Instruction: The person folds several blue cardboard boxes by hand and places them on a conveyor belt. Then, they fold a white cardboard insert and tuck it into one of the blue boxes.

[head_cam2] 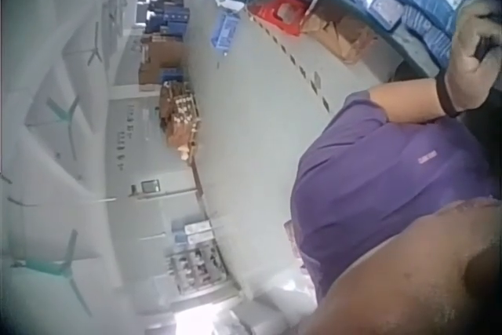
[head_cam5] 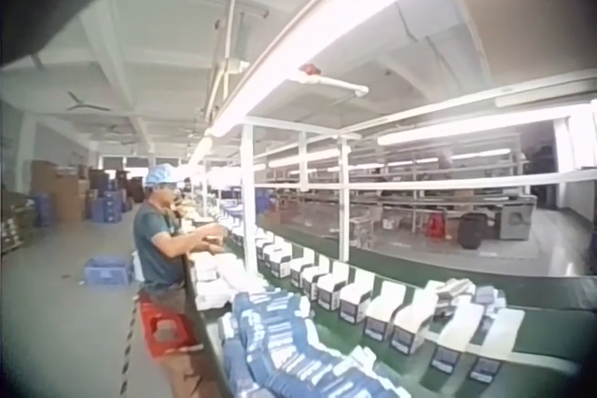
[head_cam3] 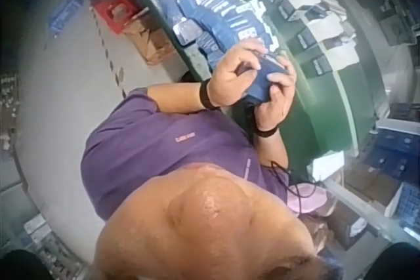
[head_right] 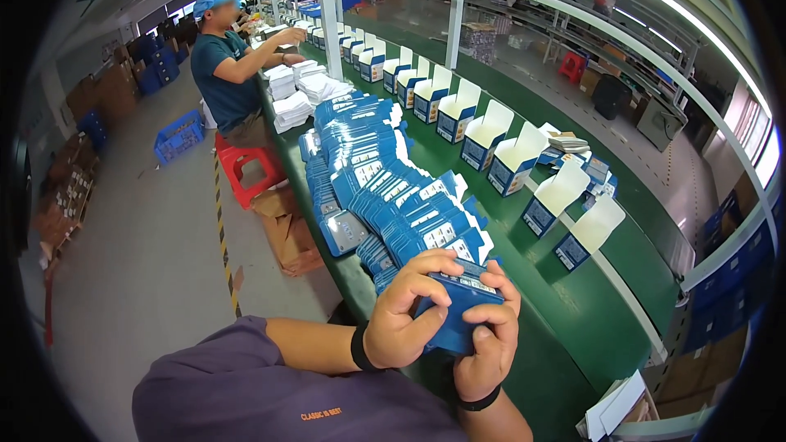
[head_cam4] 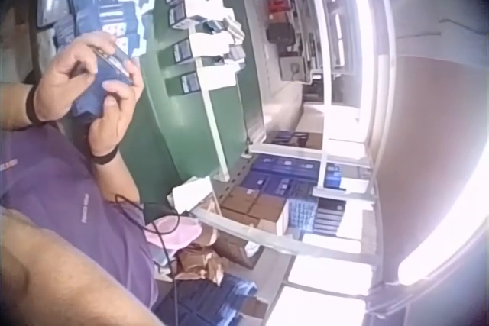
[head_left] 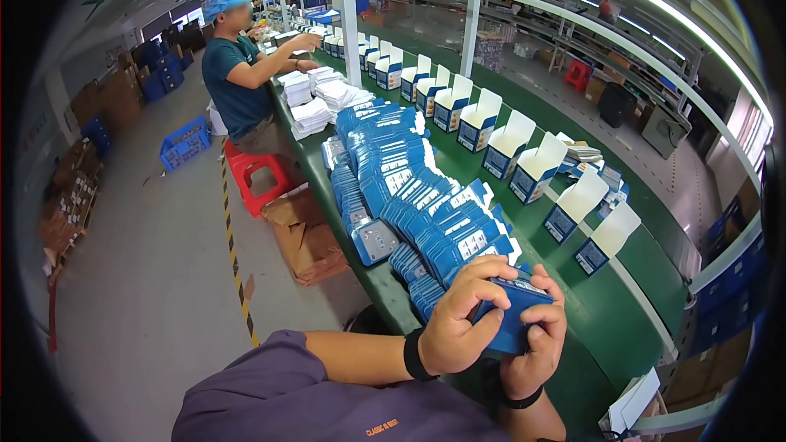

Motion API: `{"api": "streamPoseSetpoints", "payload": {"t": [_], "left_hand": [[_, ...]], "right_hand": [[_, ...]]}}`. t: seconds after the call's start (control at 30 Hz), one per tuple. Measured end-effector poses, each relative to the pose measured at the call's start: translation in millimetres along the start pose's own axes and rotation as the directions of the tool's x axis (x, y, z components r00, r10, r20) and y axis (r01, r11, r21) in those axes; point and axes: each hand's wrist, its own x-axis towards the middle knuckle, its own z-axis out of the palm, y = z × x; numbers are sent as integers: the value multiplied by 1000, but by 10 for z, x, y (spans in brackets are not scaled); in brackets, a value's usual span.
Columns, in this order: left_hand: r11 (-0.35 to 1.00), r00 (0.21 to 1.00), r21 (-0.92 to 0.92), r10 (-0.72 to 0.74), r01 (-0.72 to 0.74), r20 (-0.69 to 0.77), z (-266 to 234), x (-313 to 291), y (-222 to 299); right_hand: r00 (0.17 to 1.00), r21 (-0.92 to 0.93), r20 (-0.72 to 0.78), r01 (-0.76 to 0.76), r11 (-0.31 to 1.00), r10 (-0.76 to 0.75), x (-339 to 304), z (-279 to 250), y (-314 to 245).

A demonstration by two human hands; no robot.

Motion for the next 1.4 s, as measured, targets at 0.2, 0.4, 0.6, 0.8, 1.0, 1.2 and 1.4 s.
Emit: {"api": "streamPoseSetpoints", "payload": {"t": [0.2, 0.4, 0.6, 0.8, 1.0, 1.2, 1.4], "left_hand": [[987, 993, 154, 32, -50, 114, -41, 46, -130], [976, 915, 125, -209, 175, 346, -321, 263, -21], [342, 658, -673, -696, 656, 289, -267, 362, -227], [549, 622, -299, -727, 781, 289, -239, 13, -313], [786, 782, 617, -406, 35, 473, -263, -120, -393], [627, 734, 771, -473, -108, 487, -276, -185, -566], [534, 743, 837, -511, -119, 432, -238, -271, -588]], "right_hand": [[989, 12, -138, -45, 999, 47, 80, 74, -19], [904, 343, -28, -393, 853, 427, 411, -332, -290], [912, -385, 372, -18, 923, 173, 413, -598, -354], [908, -721, -404, -393, 570, 115, 512, -1446, 161], [786, -774, -610, -619, 135, 103, 683, -2866, 935], [774, -776, -630, -623, 94, -71, 621, -3002, 1217], [988, -881, 2, -71, 468, 154, 369, -1482, 1151]]}}
